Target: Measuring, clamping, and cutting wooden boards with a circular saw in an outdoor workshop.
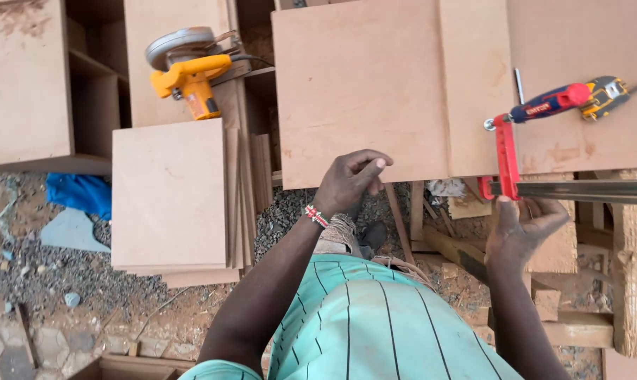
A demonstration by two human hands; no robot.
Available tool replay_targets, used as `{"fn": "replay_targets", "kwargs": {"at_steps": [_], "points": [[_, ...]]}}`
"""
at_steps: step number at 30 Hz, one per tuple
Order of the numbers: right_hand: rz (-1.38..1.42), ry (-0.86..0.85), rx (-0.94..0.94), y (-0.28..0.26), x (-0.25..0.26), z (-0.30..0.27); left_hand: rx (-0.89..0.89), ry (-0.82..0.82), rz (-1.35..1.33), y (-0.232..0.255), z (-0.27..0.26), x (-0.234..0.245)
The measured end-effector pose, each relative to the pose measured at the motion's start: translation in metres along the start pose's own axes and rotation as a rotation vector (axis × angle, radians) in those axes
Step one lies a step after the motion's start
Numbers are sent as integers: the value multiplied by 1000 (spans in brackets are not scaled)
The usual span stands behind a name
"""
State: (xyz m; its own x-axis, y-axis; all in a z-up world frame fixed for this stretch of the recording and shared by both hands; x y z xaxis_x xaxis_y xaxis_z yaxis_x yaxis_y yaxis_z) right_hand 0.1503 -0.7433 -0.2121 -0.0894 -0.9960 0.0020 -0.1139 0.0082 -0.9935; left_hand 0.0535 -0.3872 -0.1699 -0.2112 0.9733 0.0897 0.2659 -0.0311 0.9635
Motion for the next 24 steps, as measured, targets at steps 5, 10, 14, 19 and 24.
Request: {"fn": "replay_targets", "kwargs": {"at_steps": [5, 10, 14, 19, 24], "points": [[-12, 25, -208, 19, -1, -30, 132, 517, 53, -62, -113, 117], [-121, -514, -315, 3, -121, -65, 241, 844, -41, -127, -154, 206], [-176, -836, -193, -23, -264, -80, 342, 886, 143, -221, -147, 283], [-486, -1331, -83, -16, -470, -101, 810, 680, 729, -308, -144, 333], [-796, -1262, 186, 58, -660, -87, 752, 680, 807, -283, -131, 320]]}}
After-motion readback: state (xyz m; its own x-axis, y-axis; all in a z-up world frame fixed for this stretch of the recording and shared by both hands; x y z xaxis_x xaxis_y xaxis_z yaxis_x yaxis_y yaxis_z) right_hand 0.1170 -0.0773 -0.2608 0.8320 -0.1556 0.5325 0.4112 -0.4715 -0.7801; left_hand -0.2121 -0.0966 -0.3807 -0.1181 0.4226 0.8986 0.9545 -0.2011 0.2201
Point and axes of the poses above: each hand's wrist, its own z-axis towards the middle knuckle, its own x-axis out of the back of the hand, y = z × x, the point moved 2 cm from there along z, towards the middle knuckle, and after that the axes turned 1 degree about y, right-handed, at the moved point
